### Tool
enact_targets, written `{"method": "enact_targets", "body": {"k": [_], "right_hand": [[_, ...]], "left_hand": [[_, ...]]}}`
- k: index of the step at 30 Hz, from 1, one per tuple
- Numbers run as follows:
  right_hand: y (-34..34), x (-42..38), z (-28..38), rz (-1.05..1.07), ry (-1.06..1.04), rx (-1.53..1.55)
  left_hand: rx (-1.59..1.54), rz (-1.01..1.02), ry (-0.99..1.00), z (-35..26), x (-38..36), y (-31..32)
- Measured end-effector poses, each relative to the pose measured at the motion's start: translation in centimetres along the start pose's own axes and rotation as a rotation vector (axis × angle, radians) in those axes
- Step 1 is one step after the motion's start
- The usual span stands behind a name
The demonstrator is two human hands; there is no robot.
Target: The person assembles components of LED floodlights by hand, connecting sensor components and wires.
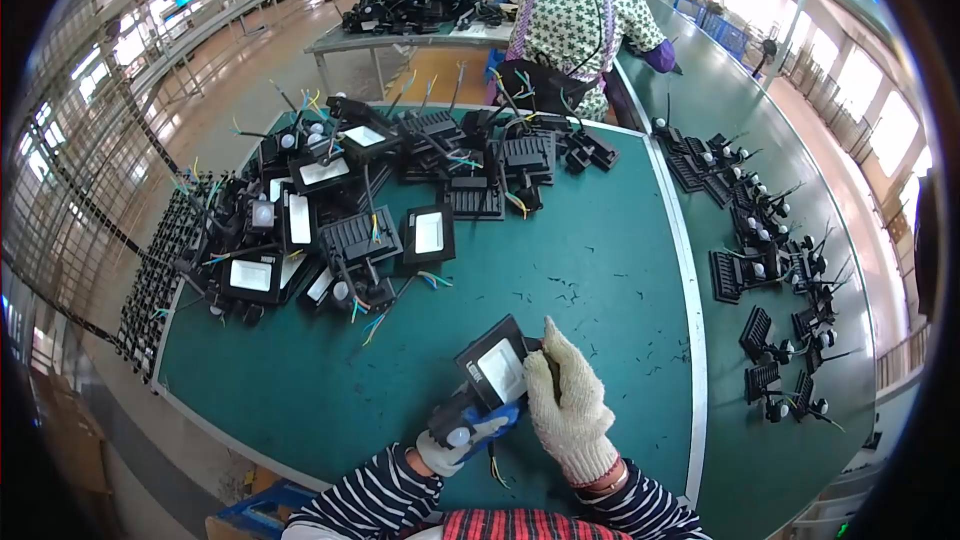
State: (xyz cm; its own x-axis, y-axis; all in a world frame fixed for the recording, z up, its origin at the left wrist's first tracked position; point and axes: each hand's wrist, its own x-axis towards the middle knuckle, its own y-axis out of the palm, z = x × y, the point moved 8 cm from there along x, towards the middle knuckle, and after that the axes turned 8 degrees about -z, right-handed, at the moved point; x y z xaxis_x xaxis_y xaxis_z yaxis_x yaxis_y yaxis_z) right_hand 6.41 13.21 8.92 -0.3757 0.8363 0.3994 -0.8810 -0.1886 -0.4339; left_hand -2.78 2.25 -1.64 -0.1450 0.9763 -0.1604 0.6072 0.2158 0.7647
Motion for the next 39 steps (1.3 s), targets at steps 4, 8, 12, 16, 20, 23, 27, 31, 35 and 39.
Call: {"method": "enact_targets", "body": {"k": [4, 8, 12, 16, 20, 23, 27, 31, 35, 39], "right_hand": [[0.4, 0.6, 0.5, -0.03, 0.036, 0.027], [0.1, 1.2, 1.0, -0.063, 0.068, 0.045], [0.0, 2.1, 0.8, -0.032, -0.011, 0.084], [-1.7, 5.3, 0.9, 0.209, -0.223, -0.049], [-1.6, 6.5, 0.4, 0.44, -0.334, -0.27], [-0.4, 6.1, 2.3, 0.512, -0.417, -0.215], [-1.1, 6.2, 4.3, 0.362, -0.337, -0.151], [-2.9, 5.5, 2.6, 0.195, -0.203, -0.04], [-2.2, 4.1, 2.6, 0.328, -0.272, -0.343], [-1.5, 4.4, 3.1, 0.34, -0.319, -0.43]], "left_hand": [[0.001, 0.026, 0.074, 0.9, 0.7, 0.2], [0.084, 0.021, 0.129, 1.4, -0.7, -0.4], [0.263, 0.052, 0.153, -0.1, -0.4, -1.0], [0.317, 0.117, 0.102, -0.9, -0.8, -1.6], [0.187, 0.146, -0.013, -0.4, -0.5, -2.5], [0.141, 0.219, -0.008, -0.5, -0.6, -1.9], [-0.035, 0.286, -0.098, 1.2, -1.1, -2.3], [0.222, 0.361, -0.121, 2.6, -1.3, -3.5], [-0.094, 0.341, -0.269, 6.5, -2.8, -7.8], [0.381, 0.386, 0.149, 1.1, 0.5, -2.3]]}}
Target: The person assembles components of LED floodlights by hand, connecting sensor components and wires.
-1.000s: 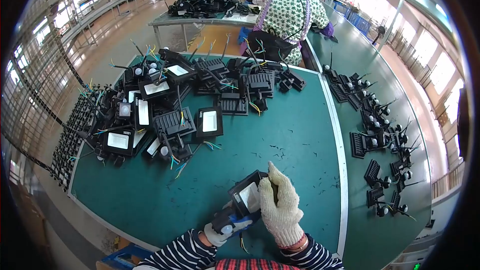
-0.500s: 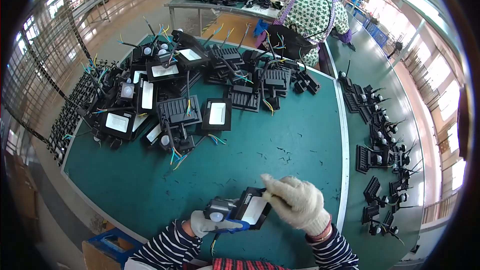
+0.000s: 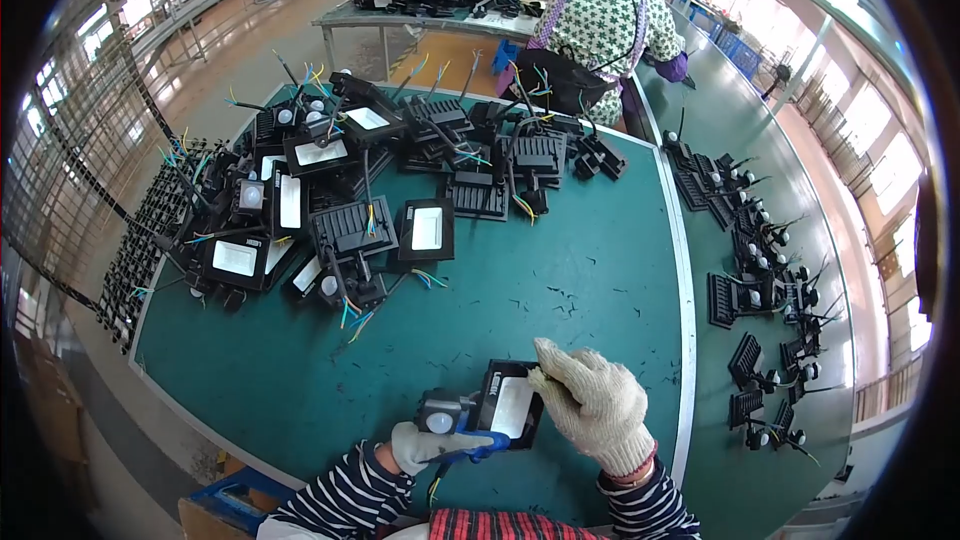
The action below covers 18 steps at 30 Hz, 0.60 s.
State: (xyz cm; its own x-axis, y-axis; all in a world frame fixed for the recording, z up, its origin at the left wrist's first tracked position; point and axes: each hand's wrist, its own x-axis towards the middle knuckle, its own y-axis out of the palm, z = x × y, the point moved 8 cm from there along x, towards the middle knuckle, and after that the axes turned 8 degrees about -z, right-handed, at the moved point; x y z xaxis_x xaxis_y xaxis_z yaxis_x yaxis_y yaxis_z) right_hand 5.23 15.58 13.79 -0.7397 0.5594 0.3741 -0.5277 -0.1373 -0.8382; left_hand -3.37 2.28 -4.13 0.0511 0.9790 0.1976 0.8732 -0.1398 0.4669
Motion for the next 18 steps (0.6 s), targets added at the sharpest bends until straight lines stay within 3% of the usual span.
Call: {"method": "enact_targets", "body": {"k": [1, 3, 11, 16, 18], "right_hand": [[0.1, 0.0, 0.2, 0.008, -0.038, -0.032], [0.1, 0.0, -0.2, -0.007, -0.073, 0.017], [0.5, -0.2, 0.5, -0.012, -0.121, 0.096], [1.3, -1.1, 1.3, -0.017, -0.111, 0.138], [1.8, -1.5, 1.6, 0.068, -0.141, 0.182]], "left_hand": [[-0.2, 0.02, -0.101, -0.1, 0.4, -0.2], [-0.3, 0.06, -0.148, -0.4, 0.4, 0.1], [0.434, 0.199, 0.246, -2.7, -1.3, 1.9], [-0.271, -0.139, -0.358, -1.3, -0.3, 1.8], [-0.091, -0.163, -0.273, 0.3, 0.2, 1.0]]}}
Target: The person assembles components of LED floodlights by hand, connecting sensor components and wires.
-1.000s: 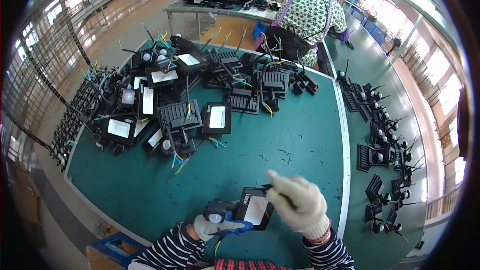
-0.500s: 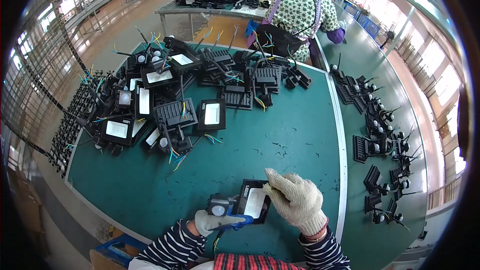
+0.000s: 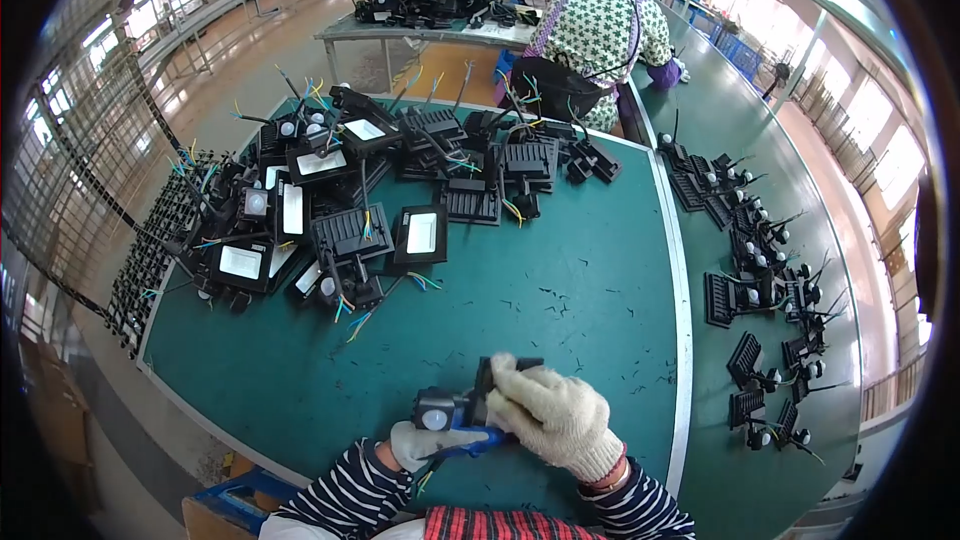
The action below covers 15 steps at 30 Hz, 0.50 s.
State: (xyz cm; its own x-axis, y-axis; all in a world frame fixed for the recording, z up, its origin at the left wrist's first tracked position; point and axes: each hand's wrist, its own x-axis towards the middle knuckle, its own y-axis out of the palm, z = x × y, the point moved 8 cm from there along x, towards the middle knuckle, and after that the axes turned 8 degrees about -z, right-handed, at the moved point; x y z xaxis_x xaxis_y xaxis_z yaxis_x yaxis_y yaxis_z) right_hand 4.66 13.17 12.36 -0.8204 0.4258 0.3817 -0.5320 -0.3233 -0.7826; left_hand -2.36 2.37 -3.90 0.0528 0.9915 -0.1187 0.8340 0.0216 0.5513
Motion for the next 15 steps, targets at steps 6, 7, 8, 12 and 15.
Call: {"method": "enact_targets", "body": {"k": [6, 7, 8, 12, 15], "right_hand": [[2.0, -3.9, -5.9, -0.05, 0.781, 1.118], [1.7, -4.1, -6.3, -0.11, 0.608, 1.015], [1.1, -3.7, -6.0, -0.111, 0.562, 0.988], [-2.0, -3.3, -2.5, -0.322, 0.225, 0.79], [-3.2, -3.3, -1.8, -0.063, 0.305, 0.738]], "left_hand": [[0.7, -0.01, 0.401, -3.1, -1.0, 0.3], [0.32, -0.215, 0.195, -0.9, -0.1, -1.9], [0.228, -0.31, 0.169, -0.6, 0.7, -2.3], [0.361, -0.466, 0.251, -3.0, 4.2, -0.7], [0.598, -0.548, 0.316, -4.9, 6.0, 0.4]]}}
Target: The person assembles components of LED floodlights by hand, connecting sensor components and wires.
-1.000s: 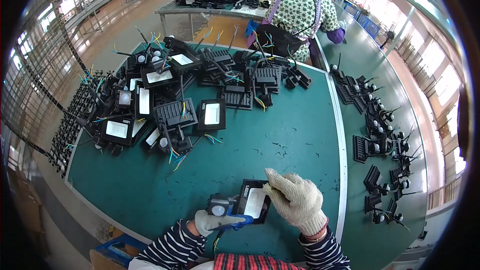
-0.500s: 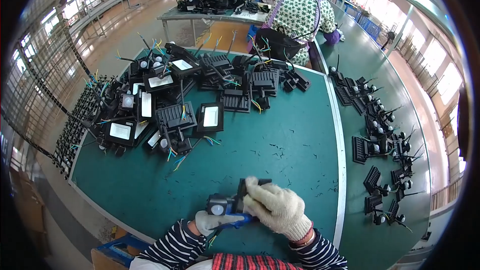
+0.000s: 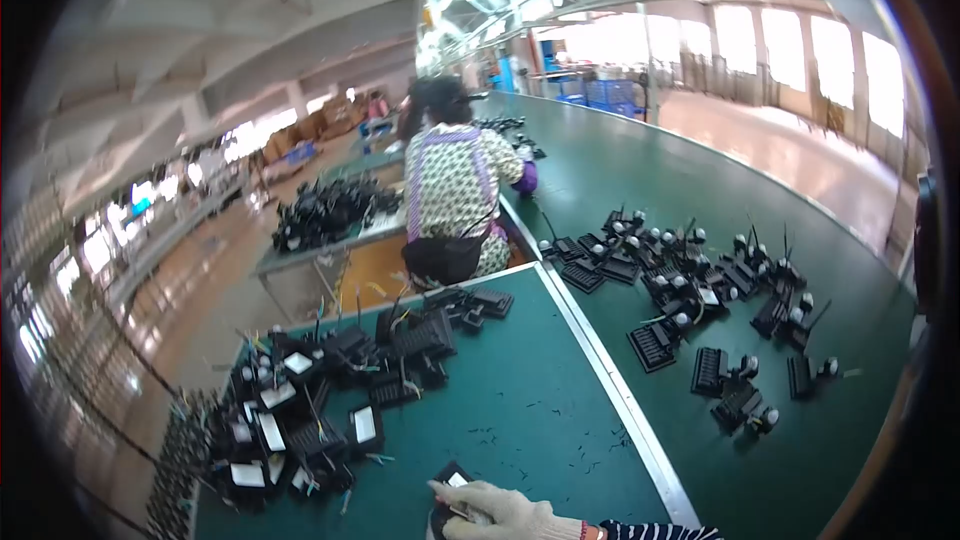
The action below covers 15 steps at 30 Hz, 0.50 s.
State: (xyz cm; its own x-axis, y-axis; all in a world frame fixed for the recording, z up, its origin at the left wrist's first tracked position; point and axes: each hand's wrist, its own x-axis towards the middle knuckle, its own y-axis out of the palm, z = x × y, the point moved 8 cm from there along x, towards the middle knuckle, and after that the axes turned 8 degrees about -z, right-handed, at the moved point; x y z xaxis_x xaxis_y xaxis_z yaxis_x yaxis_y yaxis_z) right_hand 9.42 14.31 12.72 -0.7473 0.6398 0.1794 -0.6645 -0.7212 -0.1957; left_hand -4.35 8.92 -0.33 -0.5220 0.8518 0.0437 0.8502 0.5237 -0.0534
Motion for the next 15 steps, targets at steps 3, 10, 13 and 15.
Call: {"method": "enact_targets", "body": {"k": [3, 10, 13, 15], "right_hand": [[-0.8, -0.4, -0.4, 0.047, -0.005, -0.068], [-4.6, -1.9, 1.1, 0.163, 0.054, -0.121], [-5.5, -2.2, 2.2, 0.188, 0.097, -0.298], [-5.7, -2.5, 2.4, 0.152, 0.134, -0.366]], "left_hand": [[0.22, -0.061, 0.096, -1.0, 1.0, 0.2], [0.504, -0.188, 0.224, -2.4, 2.1, -0.2], [0.546, -0.232, 0.253, -2.4, 2.3, -0.5], [0.554, -0.253, 0.268, -2.3, 2.3, -0.7]]}}
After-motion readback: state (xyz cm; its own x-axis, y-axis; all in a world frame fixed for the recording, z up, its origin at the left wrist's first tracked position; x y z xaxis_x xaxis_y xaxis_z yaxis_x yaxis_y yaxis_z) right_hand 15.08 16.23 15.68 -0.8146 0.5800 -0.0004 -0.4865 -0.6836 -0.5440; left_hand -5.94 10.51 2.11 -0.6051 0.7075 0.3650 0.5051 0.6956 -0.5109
